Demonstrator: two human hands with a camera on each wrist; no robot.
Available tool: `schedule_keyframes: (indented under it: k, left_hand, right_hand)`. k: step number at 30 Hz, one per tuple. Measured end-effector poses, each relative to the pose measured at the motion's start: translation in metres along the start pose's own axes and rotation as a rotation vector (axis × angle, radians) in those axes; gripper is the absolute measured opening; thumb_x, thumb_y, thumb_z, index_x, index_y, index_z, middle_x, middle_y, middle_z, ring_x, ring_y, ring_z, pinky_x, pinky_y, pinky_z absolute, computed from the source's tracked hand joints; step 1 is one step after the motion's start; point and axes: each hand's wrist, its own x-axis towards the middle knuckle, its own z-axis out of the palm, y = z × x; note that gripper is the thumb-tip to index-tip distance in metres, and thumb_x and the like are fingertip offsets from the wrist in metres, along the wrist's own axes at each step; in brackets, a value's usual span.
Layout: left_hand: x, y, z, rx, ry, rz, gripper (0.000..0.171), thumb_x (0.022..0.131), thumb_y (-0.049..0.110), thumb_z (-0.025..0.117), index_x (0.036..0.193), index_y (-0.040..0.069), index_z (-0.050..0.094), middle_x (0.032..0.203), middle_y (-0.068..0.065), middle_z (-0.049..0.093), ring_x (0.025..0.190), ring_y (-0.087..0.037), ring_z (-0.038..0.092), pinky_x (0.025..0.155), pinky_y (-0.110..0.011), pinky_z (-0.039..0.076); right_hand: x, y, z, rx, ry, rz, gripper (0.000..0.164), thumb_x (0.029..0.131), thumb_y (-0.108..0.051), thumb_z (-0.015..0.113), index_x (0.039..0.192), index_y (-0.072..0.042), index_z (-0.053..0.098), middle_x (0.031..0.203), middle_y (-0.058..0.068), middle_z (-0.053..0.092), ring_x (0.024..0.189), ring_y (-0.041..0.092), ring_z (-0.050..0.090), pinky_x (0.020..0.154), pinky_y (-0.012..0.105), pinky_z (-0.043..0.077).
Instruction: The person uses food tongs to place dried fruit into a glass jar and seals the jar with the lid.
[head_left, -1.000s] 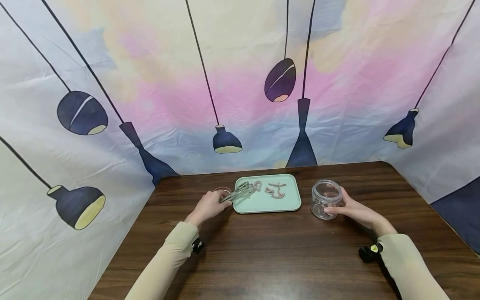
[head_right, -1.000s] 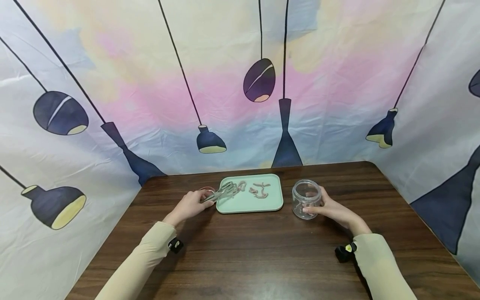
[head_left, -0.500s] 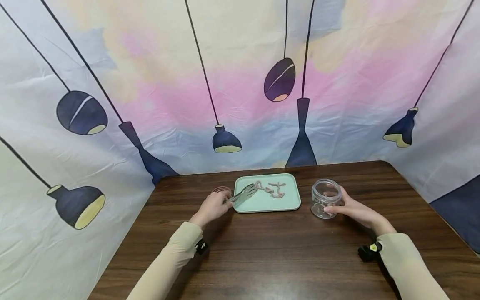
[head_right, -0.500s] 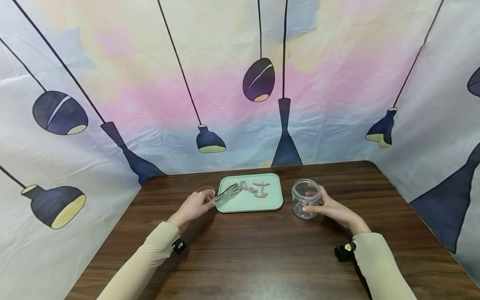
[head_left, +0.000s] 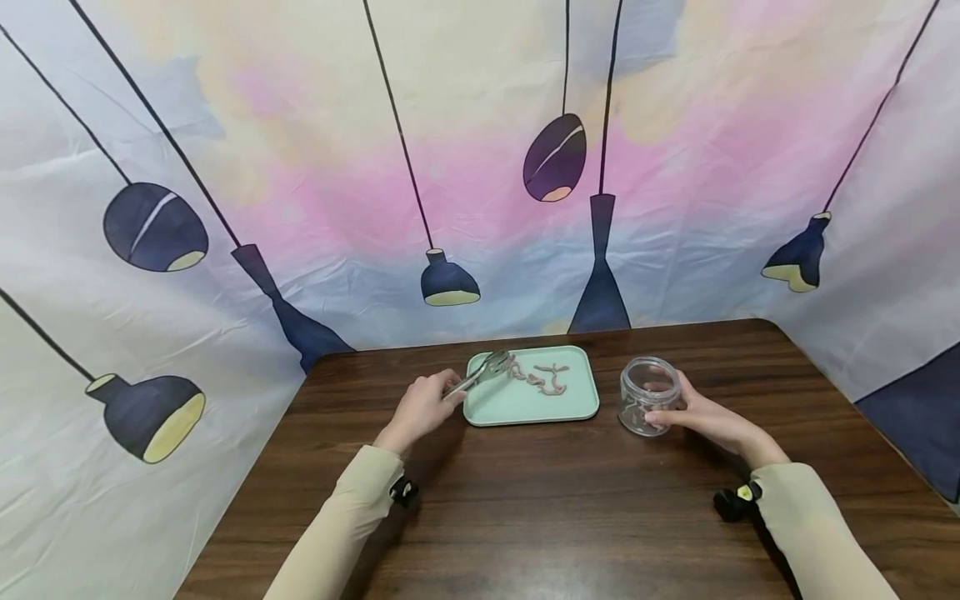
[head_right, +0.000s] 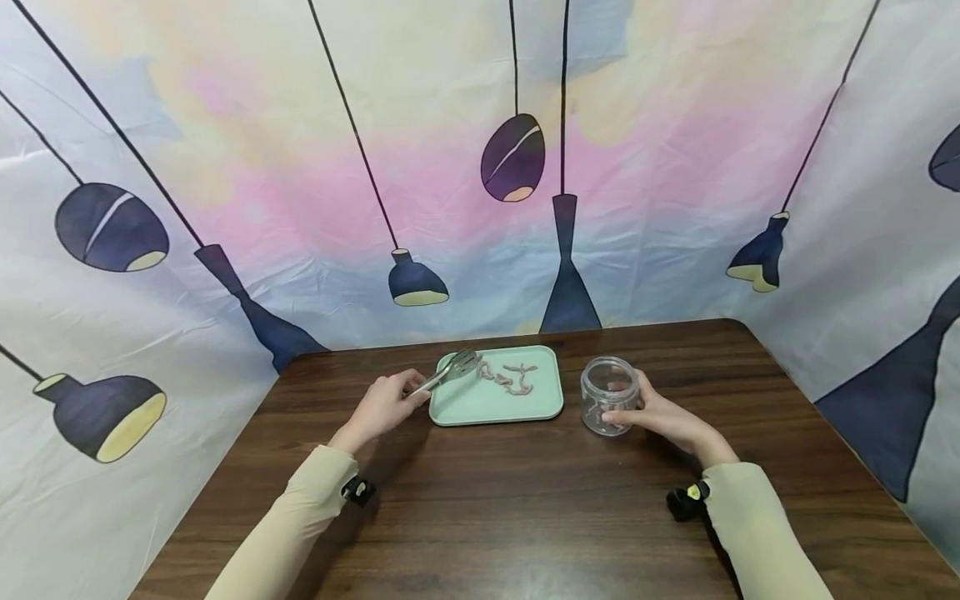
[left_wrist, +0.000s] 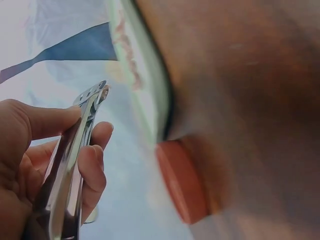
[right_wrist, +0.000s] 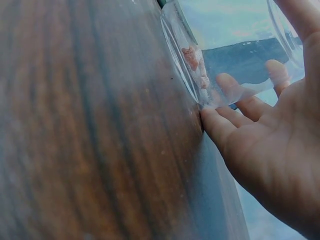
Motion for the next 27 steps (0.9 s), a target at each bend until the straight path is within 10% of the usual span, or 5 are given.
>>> schedule_keyframes:
  k: [6, 11, 27]
  left_hand:
    - [0.007, 0.016, -0.028, -0.038, 0.029, 0.034, 0.02, 0.1, 0.023, 0.066, 0.114, 0.009, 0.068, 0.058, -0.001, 0.056, 0.045, -0.013, 0.035, 0.049, -0.031, 0.032]
    - [0.016, 0.028, -0.041, -0.008, 0.094, 0.066, 0.019, 0.099, 0.024, 0.067, 0.112, 0.009, 0.069, 0.074, 0.0, 0.068, 0.055, -0.011, 0.053, 0.058, -0.034, 0.041]
    - [0.037, 0.091, -0.02, -0.036, 0.026, 0.227, 0.023, 0.1, 0.025, 0.066, 0.117, 0.009, 0.069, 0.085, 0.0, 0.067, 0.058, -0.014, 0.049, 0.055, -0.029, 0.039]
  right_hand:
    - [0.0, -0.002, 0.0, 0.003, -0.005, -0.002, 0.089, 0.097, -0.022, 0.069, 0.159, -0.015, 0.005, 0.16, 0.029, 0.02, 0.143, 0.05, 0.026, 0.107, 0.067, 0.027]
    - [-0.002, -0.005, -0.001, -0.003, -0.008, -0.018, 0.09, 0.097, -0.02, 0.069, 0.159, -0.012, 0.005, 0.159, 0.03, 0.021, 0.143, 0.051, 0.027, 0.106, 0.068, 0.027]
    - [-0.001, -0.004, -0.002, 0.007, -0.011, 0.012, 0.088, 0.098, -0.022, 0.068, 0.159, -0.014, 0.004, 0.16, 0.029, 0.018, 0.144, 0.051, 0.024, 0.107, 0.069, 0.026]
